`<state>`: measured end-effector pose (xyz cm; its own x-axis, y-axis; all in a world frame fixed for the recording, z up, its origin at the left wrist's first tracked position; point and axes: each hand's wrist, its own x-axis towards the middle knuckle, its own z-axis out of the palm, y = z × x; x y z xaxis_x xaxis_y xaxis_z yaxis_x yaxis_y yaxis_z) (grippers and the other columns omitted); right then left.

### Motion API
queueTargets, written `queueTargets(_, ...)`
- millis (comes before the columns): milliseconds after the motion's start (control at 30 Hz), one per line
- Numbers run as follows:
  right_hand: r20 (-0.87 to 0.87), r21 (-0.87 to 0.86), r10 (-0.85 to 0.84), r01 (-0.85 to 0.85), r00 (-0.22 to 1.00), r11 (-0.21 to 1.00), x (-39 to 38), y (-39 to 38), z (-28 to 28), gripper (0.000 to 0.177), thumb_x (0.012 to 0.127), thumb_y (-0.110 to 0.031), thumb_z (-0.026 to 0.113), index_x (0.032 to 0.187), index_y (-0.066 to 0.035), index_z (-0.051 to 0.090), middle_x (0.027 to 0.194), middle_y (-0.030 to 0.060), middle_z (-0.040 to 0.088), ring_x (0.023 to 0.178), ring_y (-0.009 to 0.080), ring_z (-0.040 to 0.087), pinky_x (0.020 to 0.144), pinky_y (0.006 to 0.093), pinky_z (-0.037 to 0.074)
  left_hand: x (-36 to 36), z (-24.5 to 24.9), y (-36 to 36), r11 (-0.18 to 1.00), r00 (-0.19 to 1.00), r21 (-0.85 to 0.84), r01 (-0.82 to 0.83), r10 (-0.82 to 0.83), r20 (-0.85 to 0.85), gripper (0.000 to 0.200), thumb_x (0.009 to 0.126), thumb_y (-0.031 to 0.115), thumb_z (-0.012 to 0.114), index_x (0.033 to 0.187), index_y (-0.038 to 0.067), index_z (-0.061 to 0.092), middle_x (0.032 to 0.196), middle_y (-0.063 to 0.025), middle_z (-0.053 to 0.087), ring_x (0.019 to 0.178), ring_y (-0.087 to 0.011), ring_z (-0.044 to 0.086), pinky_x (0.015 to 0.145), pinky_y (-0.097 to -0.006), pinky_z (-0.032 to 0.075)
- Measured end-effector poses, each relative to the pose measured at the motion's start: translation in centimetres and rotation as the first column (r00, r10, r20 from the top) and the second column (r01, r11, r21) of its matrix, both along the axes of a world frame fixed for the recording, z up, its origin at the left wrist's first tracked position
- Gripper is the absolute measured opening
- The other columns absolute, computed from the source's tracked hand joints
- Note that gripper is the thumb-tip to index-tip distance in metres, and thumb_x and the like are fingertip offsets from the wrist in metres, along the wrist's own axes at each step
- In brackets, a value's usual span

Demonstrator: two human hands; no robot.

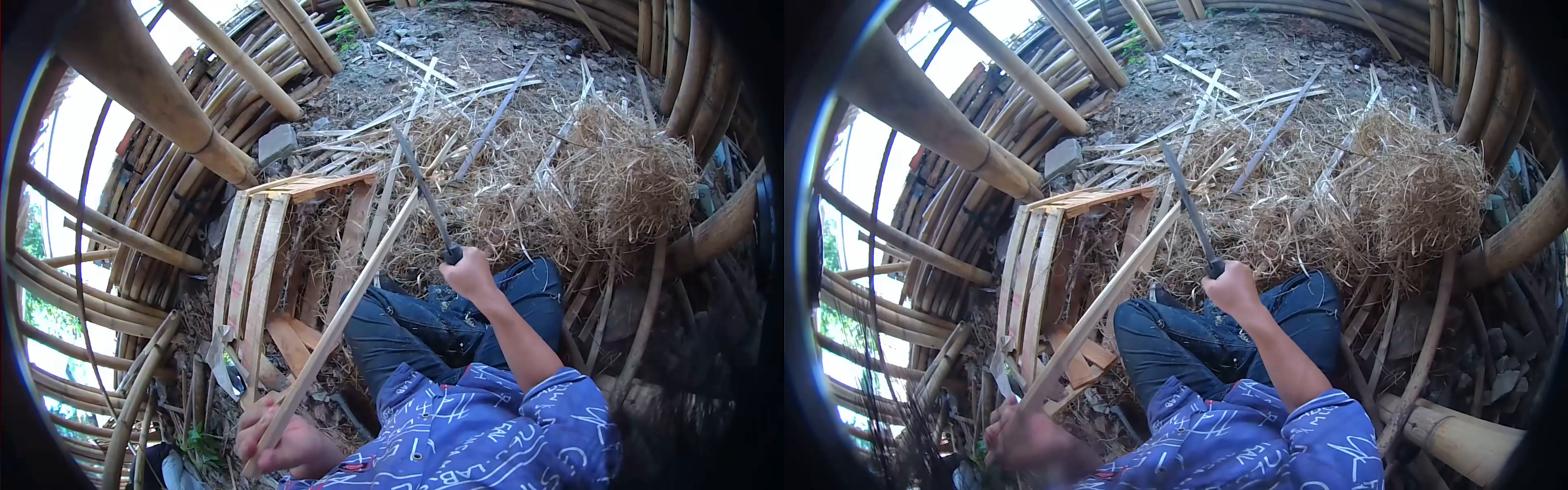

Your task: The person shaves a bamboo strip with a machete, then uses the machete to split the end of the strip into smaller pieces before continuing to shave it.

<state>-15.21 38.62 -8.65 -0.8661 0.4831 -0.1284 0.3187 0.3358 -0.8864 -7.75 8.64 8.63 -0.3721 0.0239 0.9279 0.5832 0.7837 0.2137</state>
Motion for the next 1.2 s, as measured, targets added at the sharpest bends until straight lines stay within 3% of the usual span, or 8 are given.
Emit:
queueTargets(167, -0.007, -0.105, 0.013, -0.013, 1.000, 0.994, 1.3, -0.9, 1.0, 0.022, 0.071, -0.019, 0.065, 0.068, 0.002, 0.061, 0.059, 0.0182, 0.060, 0.058, 0.0311, 0.063, 0.058, 0.0401, 0.049, 0.4, -1.0, -0.9, 0.973, 0.985, 0.225, 0.049, -0.009, -0.174, 0.038, 0.100, 0.049, 0.027, 0.107, 0.016, 0.046, 0.073, 0.0021, 0.044, 0.064, -0.0147, 0.048, 0.056, -0.0301, 0.047)
queueTargets(267, -0.044, -0.261, 0.032, -0.042, 0.999, 0.965, 1.7, -0.6, -0.1, 0.017, 0.070, -0.014, 0.062, 0.065, 0.001, 0.056, 0.054, 0.0116, 0.057, 0.048, 0.0236, 0.056, 0.051, 0.0374, 0.046, 1.0, -0.7, -0.3, 0.777, 0.844, 0.360, 0.517, -0.394, -0.364, 0.006, 0.083, 0.000, 0.053, 0.077, -0.002, 0.052, 0.082, -0.0133, 0.058, 0.078, -0.0234, 0.063, 0.071, -0.0370, 0.055)
queueTargets(333, -0.049, -0.879, 0.046, -0.065, 0.998, 0.473, 1.9, 0.0, -0.1, 0.010, 0.069, -0.008, 0.059, 0.065, -0.004, 0.051, 0.052, 0.0042, 0.051, 0.043, 0.0161, 0.047, 0.046, 0.0330, 0.042, 1.8, -0.7, -1.9, 0.792, 0.841, 0.288, 0.538, -0.526, -0.126, 0.010, 0.083, 0.001, 0.053, 0.075, -0.003, 0.057, 0.084, -0.0147, 0.063, 0.081, -0.0229, 0.065, 0.071, -0.0363, 0.055)
queueTargets(467, -0.267, -0.956, 0.112, -0.249, 0.957, -0.154, 3.4, 0.8, -1.8, 0.008, 0.072, -0.010, 0.049, 0.068, -0.010, 0.043, 0.051, -0.0021, 0.036, 0.041, 0.0108, 0.037, 0.045, 0.0289, 0.037, 1.0, 1.6, 1.6, 0.954, 0.955, 0.054, 0.295, -0.292, -0.054, 0.037, 0.098, 0.043, 0.040, 0.099, 0.006, 0.046, 0.073, -0.0066, 0.053, 0.061, -0.0193, 0.058, 0.049, -0.0334, 0.057)
queueTargets(600, -0.267, -0.953, 0.098, -0.247, 0.959, -0.178, 5.6, -0.8, -3.3, 0.009, 0.073, -0.012, 0.048, 0.069, -0.010, 0.041, 0.052, -0.0024, 0.033, 0.040, 0.0107, 0.035, 0.045, 0.0293, 0.036, -0.4, 0.3, 0.6, 0.846, 0.848, 0.095, 0.525, -0.511, -0.142, 0.039, 0.097, 0.040, 0.045, 0.092, 0.001, 0.044, 0.072, -0.0122, 0.056, 0.062, -0.0229, 0.063, 0.052, -0.0363, 0.061)
queueTargets(933, -0.204, -0.889, 0.112, -0.232, 0.973, 0.395, 7.1, -4.2, 0.9, 0.012, 0.070, -0.005, 0.062, 0.070, -0.003, 0.049, 0.052, 0.0052, 0.048, 0.044, 0.0129, 0.046, 0.045, 0.0318, 0.040, 0.4, 1.1, 0.2, 0.923, 0.922, 0.000, 0.386, -0.386, -0.017, 0.039, 0.097, 0.038, 0.046, 0.094, -0.001, 0.046, 0.074, -0.0125, 0.058, 0.062, -0.0247, 0.065, 0.053, -0.0371, 0.061)
queueTargets(1000, -0.407, -0.256, 0.236, -0.358, 0.883, 0.898, 6.6, -5.3, 1.1, 0.017, 0.069, -0.008, 0.064, 0.065, -0.001, 0.049, 0.051, 0.0060, 0.047, 0.046, 0.0122, 0.042, 0.047, 0.0314, 0.038, 0.6, 0.9, 0.2, 0.913, 0.913, -0.012, 0.407, -0.407, 0.015, 0.038, 0.097, 0.037, 0.047, 0.094, -0.001, 0.046, 0.074, -0.0127, 0.058, 0.061, -0.0249, 0.066, 0.053, -0.0372, 0.061)
queueTargets(1200, -0.417, -0.139, 0.376, -0.467, 0.827, 0.873, 6.7, -7.0, 9.0, 0.014, 0.068, -0.013, 0.067, 0.071, -0.002, 0.060, 0.056, 0.0125, 0.055, 0.049, 0.0184, 0.052, 0.054, 0.0339, 0.044, 0.4, 0.3, 0.3, 0.916, 0.921, 0.095, 0.389, -0.384, -0.065, 0.038, 0.098, 0.035, 0.046, 0.094, -0.003, 0.046, 0.072, -0.0149, 0.060, 0.063, -0.0262, 0.067, 0.052, -0.0372, 0.061)
